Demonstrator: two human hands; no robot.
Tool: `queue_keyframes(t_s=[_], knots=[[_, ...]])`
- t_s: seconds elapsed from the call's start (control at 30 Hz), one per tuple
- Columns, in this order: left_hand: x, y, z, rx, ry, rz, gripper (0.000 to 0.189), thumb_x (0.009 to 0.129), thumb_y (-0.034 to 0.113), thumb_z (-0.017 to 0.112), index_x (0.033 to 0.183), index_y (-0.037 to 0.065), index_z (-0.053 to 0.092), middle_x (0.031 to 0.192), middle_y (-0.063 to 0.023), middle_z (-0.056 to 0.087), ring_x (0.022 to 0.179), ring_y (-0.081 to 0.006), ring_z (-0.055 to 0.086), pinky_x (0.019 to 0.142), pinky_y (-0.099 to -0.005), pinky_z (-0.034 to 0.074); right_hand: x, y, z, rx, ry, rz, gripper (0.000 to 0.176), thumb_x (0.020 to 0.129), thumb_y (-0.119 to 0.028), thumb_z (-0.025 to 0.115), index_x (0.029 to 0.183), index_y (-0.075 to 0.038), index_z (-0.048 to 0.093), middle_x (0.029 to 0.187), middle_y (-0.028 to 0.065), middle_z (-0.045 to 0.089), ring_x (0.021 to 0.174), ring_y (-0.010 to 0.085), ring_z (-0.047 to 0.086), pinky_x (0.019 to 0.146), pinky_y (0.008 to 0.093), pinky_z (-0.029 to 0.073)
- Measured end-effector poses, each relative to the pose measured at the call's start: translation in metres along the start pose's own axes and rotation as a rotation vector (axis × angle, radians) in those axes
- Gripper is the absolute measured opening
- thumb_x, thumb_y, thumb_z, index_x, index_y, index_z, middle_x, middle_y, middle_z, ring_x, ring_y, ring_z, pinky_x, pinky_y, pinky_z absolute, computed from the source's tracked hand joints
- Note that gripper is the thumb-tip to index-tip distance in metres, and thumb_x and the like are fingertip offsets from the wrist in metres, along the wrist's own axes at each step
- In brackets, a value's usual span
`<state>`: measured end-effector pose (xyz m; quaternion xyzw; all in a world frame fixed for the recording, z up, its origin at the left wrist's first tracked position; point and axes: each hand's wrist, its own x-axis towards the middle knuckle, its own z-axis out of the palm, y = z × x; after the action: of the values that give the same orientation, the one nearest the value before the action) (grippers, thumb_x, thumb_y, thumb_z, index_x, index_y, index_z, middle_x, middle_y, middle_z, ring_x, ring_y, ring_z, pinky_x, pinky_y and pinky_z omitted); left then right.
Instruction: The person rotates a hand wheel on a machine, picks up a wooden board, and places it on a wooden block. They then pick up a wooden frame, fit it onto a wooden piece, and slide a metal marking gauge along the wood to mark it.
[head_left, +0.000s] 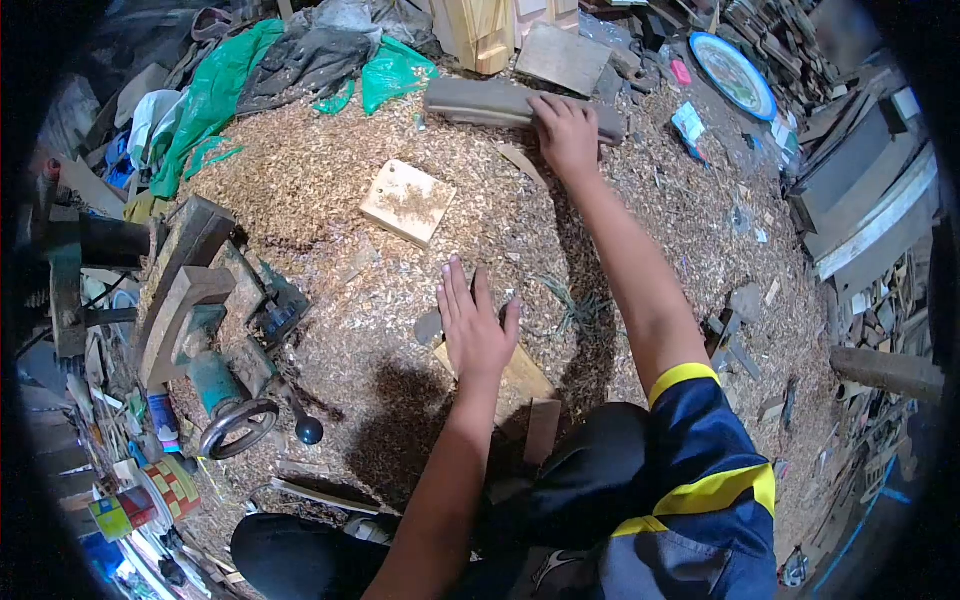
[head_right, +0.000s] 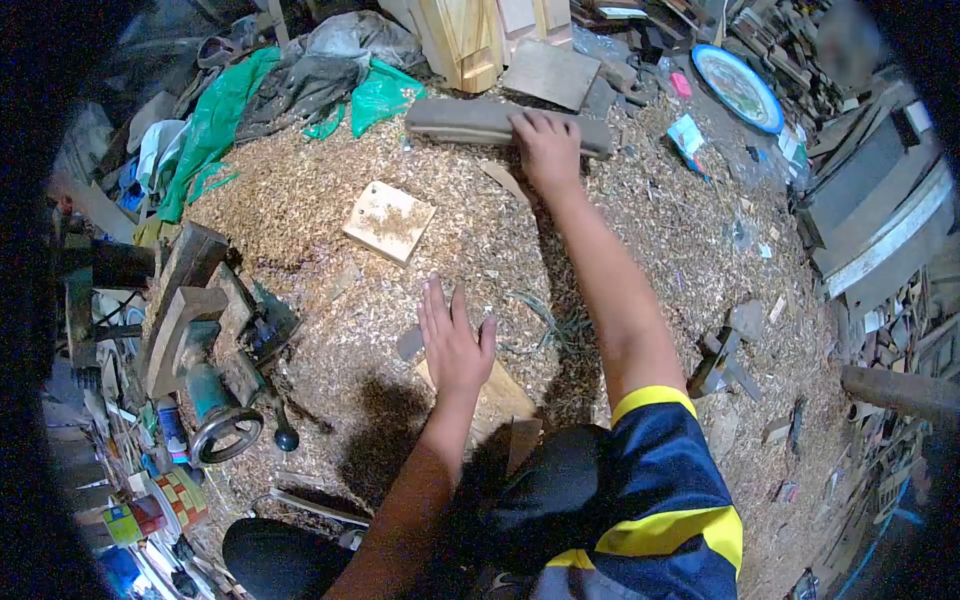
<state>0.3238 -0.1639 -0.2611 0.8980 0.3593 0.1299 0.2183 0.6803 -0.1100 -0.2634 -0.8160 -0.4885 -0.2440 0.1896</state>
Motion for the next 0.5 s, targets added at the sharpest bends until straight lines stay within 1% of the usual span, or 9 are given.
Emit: queue_keyframes(t_s=[0.03,0.17,0.23,0.27,0.33,0.37,0.4,0.47,0.5], knots=[[-0.001,-0.001,0.001,0.005,0.013,0.006,0.072,0.111,0.047,0.058,0.163,0.000,0.047,0.181,-0.0295,0.023,0.169,-0.0455,0.021,0.139,-0.0577,0.015,-0.012,-0.011,-0.006,0.032,0.026,0.004,0.057,0.092,-0.008,0.073,0.147,-0.022,0.069,0.145,0.0076,0.072,0.135,0.0301,0.065,0.113,0.0540,0.042],[-0.002,-0.002,0.005,0.020,0.061,0.032,0.071,0.111,0.047,0.058,0.163,0.000,0.048,0.179,-0.0304,0.026,0.168,-0.0465,0.024,0.138,-0.0585,0.017,-0.074,-0.033,-0.041,0.059,-0.016,0.051,0.060,0.090,-0.008,0.073,0.149,-0.022,0.068,0.149,0.0095,0.069,0.140,0.0320,0.061,0.114,0.0539,0.042],[-0.002,-0.003,0.006,0.013,0.069,0.040,0.071,0.111,0.047,0.058,0.163,0.000,0.048,0.179,-0.0306,0.026,0.168,-0.0466,0.024,0.138,-0.0587,0.017,-0.103,-0.030,-0.051,0.128,-0.078,0.008,0.061,0.092,-0.014,0.076,0.152,-0.021,0.066,0.152,0.0096,0.068,0.142,0.0329,0.060,0.114,0.0551,0.043],[-0.002,-0.003,0.007,0.009,0.079,0.043,0.071,0.111,0.047,0.057,0.163,0.000,0.048,0.179,-0.0309,0.027,0.168,-0.0467,0.024,0.138,-0.0588,0.017,-0.111,-0.028,-0.057,0.124,-0.078,0.012,0.061,0.092,-0.014,0.076,0.152,-0.021,0.066,0.152,0.0096,0.068,0.142,0.0329,0.060,0.114,0.0551,0.043],[-0.003,-0.005,0.007,0.015,0.080,0.059,0.070,0.112,0.047,0.057,0.163,-0.001,0.048,0.178,-0.0311,0.027,0.168,-0.0467,0.024,0.138,-0.0586,0.017,-0.114,-0.029,-0.077,0.202,-0.122,-0.023,0.058,0.097,-0.021,0.076,0.154,-0.021,0.065,0.152,0.0094,0.067,0.142,0.0340,0.059,0.113,0.0559,0.044],[-0.003,-0.005,0.008,0.024,0.098,0.069,0.070,0.111,0.048,0.058,0.161,-0.001,0.050,0.178,-0.0321,0.028,0.167,-0.0474,0.026,0.138,-0.0587,0.018,-0.110,-0.027,-0.083,0.228,-0.087,-0.050,0.049,0.101,-0.028,0.075,0.147,-0.017,0.070,0.145,0.0101,0.072,0.136,0.0343,0.064,0.111,0.0556,0.046],[-0.003,-0.005,0.009,0.033,0.115,0.078,0.071,0.110,0.049,0.059,0.159,-0.002,0.052,0.177,-0.0331,0.029,0.166,-0.0481,0.027,0.137,-0.0588,0.019,-0.108,-0.023,-0.080,0.225,-0.086,-0.047,0.049,0.101,-0.028,0.075,0.147,-0.017,0.070,0.145,0.0101,0.072,0.136,0.0343,0.064,0.111,0.0556,0.046],[-0.004,-0.005,0.008,0.030,0.113,0.082,0.071,0.111,0.049,0.059,0.159,-0.002,0.051,0.177,-0.0332,0.030,0.166,-0.0479,0.027,0.137,-0.0587,0.018,-0.098,-0.010,-0.067,0.370,-0.159,0.060,0.039,0.101,-0.031,0.075,0.135,-0.013,0.075,0.134,0.0120,0.076,0.127,0.0351,0.069,0.110,0.0539,0.047],[-0.004,-0.004,0.007,0.028,0.098,0.076,0.070,0.111,0.047,0.058,0.160,-0.002,0.050,0.178,-0.0328,0.028,0.167,-0.0475,0.026,0.138,-0.0589,0.018,-0.088,-0.005,-0.061,0.361,-0.191,0.117,0.033,0.098,-0.027,0.079,0.125,-0.010,0.078,0.125,0.0135,0.078,0.119,0.0366,0.071,0.107,0.0527,0.050]])
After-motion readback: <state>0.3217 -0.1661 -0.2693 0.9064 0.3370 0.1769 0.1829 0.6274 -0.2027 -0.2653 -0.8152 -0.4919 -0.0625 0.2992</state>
